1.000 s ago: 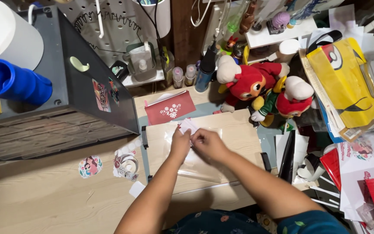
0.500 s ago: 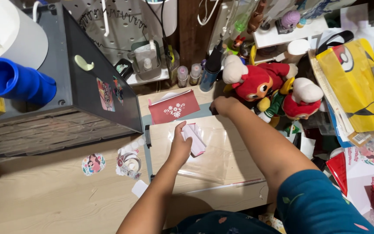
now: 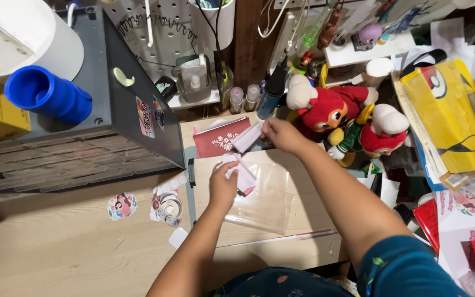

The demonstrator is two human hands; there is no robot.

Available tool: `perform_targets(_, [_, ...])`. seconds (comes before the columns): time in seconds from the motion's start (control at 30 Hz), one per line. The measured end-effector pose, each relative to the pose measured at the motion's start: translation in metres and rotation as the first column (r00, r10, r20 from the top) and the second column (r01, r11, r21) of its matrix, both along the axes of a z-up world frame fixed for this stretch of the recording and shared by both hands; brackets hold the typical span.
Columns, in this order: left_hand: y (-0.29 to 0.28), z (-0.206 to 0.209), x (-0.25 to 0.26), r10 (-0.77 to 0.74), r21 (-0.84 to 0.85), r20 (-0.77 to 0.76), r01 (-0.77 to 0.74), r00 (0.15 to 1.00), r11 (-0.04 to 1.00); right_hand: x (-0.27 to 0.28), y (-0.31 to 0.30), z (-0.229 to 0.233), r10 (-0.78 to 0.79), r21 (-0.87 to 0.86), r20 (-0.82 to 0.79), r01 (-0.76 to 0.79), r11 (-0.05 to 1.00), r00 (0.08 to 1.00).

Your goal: The person places small paper cutouts and stickers into a clear plastic bag and then seals the bag using adhesive tape at a desk.

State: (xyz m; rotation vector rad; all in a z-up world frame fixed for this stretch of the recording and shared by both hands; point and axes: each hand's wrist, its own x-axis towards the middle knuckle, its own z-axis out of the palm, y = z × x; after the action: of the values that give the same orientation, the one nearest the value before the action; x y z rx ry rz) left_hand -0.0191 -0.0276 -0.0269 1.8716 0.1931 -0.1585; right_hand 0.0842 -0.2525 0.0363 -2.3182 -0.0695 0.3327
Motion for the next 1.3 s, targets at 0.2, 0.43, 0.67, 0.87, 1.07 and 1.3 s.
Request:
perform_targets(0.2, [0.023,0.026,-0.003,0.049,0.076,0.088,-0.055,0.995,0.996,-0.081,0.012,0.054,-0.114,0.262,-0.078,0.131,0.956,0.99])
perform_targets(0.43, [0.009,0.09,-0.036,-0.223,0.177,0.01,0.218,0.975,0.96,-0.113,0.01,-0.017,-0.244,0.226,-0.071,0.253,0.941,0.967])
perform_targets(0.67, [0.011,0.031,-0.043,-0.288,0.149,0.046,0.278,0.957,0.949,-0.143,0.028,-0.011,-0.194,0.628,-0.32,0.361,0.69,0.927])
perform_targets(0.87, [0.03,0.042,-0.064,-0.229,0.054,-0.029,0.23,0.973,0.972,-0.169,0.027,-0.023,-0.157,0.599,-0.445,0.424,0.68,0.881])
perform_targets(1.07, [0.032,0.061,-0.093,-0.232,0.127,0.062,0.223,0.971,0.967,-0.186,0.03,-0.073,-0.089,0.815,-0.476,0.476,0.33,0.875])
perform_targets(1.3, [0.046,0.103,-0.126,-0.336,0.078,-0.034,0.337,0.941,0.938,-0.198,0.047,-0.1,-0.022,0.869,-0.461,0.457,0.188,0.887])
